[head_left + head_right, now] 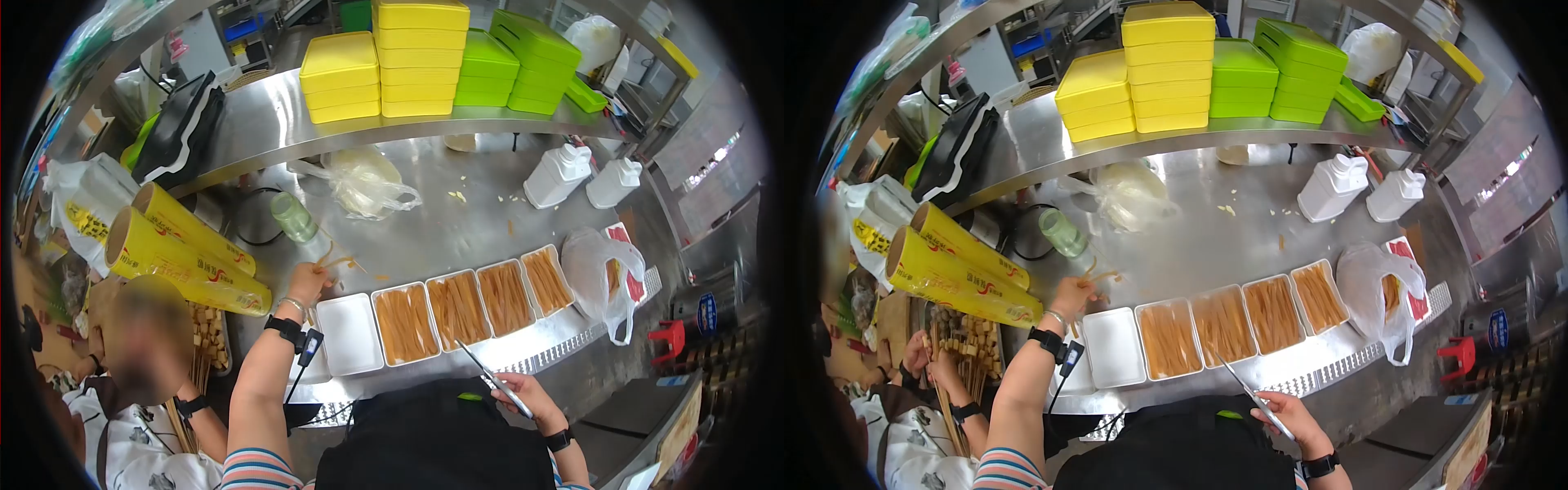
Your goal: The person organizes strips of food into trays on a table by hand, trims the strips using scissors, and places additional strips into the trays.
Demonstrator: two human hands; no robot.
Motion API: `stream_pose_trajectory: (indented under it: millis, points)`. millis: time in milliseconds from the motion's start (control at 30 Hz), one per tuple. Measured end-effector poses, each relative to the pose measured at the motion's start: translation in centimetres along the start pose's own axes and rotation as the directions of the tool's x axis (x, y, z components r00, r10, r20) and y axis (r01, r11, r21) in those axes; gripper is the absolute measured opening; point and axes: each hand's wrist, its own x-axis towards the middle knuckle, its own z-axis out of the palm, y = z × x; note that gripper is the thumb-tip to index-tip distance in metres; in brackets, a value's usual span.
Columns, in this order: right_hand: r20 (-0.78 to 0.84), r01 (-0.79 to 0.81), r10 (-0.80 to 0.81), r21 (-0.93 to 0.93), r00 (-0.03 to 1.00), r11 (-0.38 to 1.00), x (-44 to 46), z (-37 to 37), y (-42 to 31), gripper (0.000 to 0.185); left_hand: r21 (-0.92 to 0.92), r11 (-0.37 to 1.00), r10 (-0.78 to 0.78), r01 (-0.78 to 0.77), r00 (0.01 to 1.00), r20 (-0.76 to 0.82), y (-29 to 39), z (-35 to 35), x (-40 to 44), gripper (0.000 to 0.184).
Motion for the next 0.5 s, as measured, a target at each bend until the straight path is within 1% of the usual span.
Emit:
stream_pose_trajectory:
  millis: [33,67,100,167,200,233,267,300,333,367,400,433,467,500]
  points:
    - [-0.014,0.015,-0.014,0.019,1.000,1.000,-0.1,0.3,0.3,0.041,-0.001,1.000,0.004,-0.004,1.000,0.015,0.4,-0.2,-0.4,0.015]
    - [-0.014,0.030,-0.030,-0.009,0.999,1.000,-0.2,0.5,0.6,0.042,-0.070,0.996,0.050,-0.052,0.998,-0.038,0.6,-0.4,-0.8,0.019]
    - [-0.043,0.023,-0.022,0.005,0.999,1.000,-0.3,0.7,0.7,0.042,-0.134,0.986,0.092,-0.103,0.992,-0.082,1.0,-0.4,-1.3,0.022]
    - [-0.093,0.030,-0.043,-0.138,0.995,0.990,-1.0,1.5,0.5,0.041,-0.251,0.968,0.021,-0.029,0.999,-0.034,3.0,-0.7,-3.7,0.032]
    - [-0.110,0.146,-0.178,-0.251,0.978,0.957,-0.2,1.0,2.2,0.041,-0.458,0.889,0.023,-0.001,0.999,0.042,2.9,-0.6,-4.3,0.037]
    - [-0.108,0.248,-0.307,-0.371,0.946,0.895,0.3,0.6,3.6,0.041,-0.641,0.766,0.029,0.052,0.993,0.115,2.6,-0.2,-5.1,0.042]
    - [-0.147,0.118,-0.196,-0.422,0.970,0.899,-1.0,1.6,1.2,0.043,-0.636,0.768,0.039,0.070,0.987,0.156,3.0,0.6,-6.4,0.042]
    - [-0.176,0.100,-0.187,-0.414,0.966,0.905,-1.1,1.3,1.6,0.043,-0.695,0.710,0.044,0.115,0.978,0.206,3.4,1.1,-7.9,0.040]
    - [-0.182,0.094,-0.193,-0.447,0.964,0.890,-0.8,1.0,2.5,0.043,-0.745,0.647,0.046,0.160,0.968,0.248,3.3,1.7,-9.0,0.038]
    - [-0.180,0.089,-0.198,-0.481,0.964,0.872,-0.7,1.0,3.1,0.044,-0.739,0.651,0.042,0.175,0.964,0.264,2.7,2.3,-9.7,0.038]
    - [-0.189,0.145,-0.261,-0.472,0.947,0.869,-0.9,1.2,3.4,0.043,-0.783,0.583,0.052,0.217,0.952,0.303,1.9,2.7,-10.4,0.035]
    - [-0.189,0.136,-0.251,-0.471,0.949,0.872,-0.9,1.0,4.0,0.043,-0.821,0.509,0.064,0.256,0.941,0.333,1.2,3.0,-11.2,0.032]
    - [-0.196,0.167,-0.273,-0.433,0.942,0.886,-0.8,1.0,4.5,0.042,-0.822,0.507,0.054,0.261,0.942,0.332,0.4,3.3,-12.0,0.032]
    - [-0.200,0.202,-0.299,-0.396,0.933,0.896,-0.8,0.7,4.7,0.042,-0.856,0.428,0.040,0.290,0.940,0.339,-0.3,3.6,-12.7,0.029]
